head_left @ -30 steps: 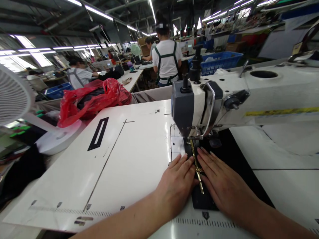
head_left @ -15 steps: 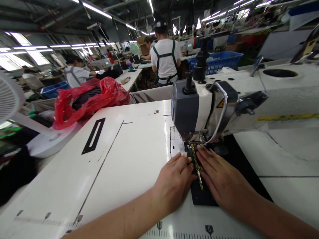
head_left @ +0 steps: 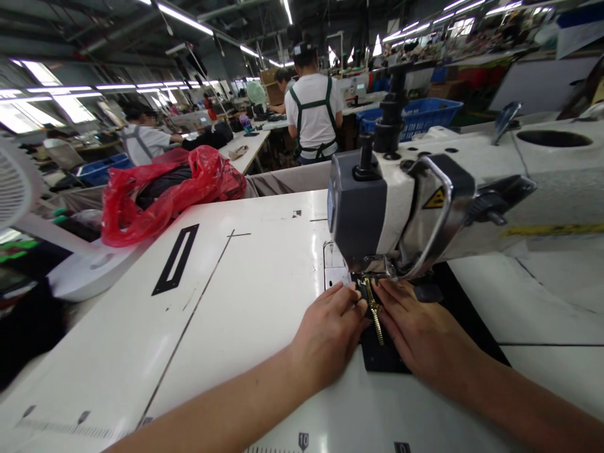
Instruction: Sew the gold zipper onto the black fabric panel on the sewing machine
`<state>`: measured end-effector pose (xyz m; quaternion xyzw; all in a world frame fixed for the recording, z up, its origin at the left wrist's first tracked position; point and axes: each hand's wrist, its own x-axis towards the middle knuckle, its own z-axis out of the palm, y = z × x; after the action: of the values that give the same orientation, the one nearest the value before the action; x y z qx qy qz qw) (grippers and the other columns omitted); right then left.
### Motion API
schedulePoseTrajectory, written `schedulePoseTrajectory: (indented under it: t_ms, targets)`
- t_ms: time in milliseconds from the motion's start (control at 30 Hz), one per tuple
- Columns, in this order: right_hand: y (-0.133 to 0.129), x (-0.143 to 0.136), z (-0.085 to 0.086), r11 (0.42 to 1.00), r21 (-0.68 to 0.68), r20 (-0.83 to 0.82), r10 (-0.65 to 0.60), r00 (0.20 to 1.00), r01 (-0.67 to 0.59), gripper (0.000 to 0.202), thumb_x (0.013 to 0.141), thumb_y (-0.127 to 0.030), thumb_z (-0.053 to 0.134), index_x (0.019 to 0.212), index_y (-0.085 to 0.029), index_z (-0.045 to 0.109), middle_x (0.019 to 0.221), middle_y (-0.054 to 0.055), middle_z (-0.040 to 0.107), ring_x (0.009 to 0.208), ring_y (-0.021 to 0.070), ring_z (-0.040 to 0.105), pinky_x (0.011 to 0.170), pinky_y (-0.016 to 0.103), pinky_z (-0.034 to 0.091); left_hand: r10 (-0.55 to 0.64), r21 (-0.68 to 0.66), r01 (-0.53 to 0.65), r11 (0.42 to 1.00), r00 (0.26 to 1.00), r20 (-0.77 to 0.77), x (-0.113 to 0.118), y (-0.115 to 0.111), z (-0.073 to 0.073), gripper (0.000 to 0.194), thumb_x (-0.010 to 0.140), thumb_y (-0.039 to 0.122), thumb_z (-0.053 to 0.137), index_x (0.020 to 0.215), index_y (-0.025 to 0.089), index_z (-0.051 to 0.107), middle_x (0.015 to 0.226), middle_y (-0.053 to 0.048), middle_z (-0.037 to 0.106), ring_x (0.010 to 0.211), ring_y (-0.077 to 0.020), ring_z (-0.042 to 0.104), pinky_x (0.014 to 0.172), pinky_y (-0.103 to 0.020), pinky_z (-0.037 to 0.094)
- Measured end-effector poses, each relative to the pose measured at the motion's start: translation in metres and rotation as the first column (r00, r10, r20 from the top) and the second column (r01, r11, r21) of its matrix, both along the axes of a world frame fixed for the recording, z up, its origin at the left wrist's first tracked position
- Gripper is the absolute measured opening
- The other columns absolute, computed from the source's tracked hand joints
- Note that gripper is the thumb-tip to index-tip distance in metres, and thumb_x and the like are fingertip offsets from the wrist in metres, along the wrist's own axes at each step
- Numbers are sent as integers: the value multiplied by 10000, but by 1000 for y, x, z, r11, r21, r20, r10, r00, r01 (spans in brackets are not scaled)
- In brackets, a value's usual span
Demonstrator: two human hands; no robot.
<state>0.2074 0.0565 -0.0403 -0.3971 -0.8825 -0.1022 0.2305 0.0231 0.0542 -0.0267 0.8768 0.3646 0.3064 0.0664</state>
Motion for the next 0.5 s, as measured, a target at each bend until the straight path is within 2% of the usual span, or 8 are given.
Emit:
schedulePoseTrajectory:
  t_ms: [267, 500]
  targets:
    - [12, -3, 6, 998, -68, -68, -16, 998, 11, 267, 873, -160, 382, 1041, -102, 581, 980, 137, 656, 914, 235, 602, 828, 371, 487, 39, -92, -38, 995, 999, 14, 0, 8, -4, 151, 892, 188, 452, 883, 134, 592, 947, -88, 563, 920, -189, 559, 821, -354, 529]
    - [16, -5, 10, 998, -40, -69, -59, 996, 56, 264, 885, -162, 350, 907, -147, 612, 809, 99, 662, 793, 222, 607, 757, 354, 471, 75, -118, -73, 990, 997, 6, 0, 16, -9, 133, 879, 200, 472, 785, 150, 552, 899, -80, 555, 838, -192, 552, 737, -344, 515]
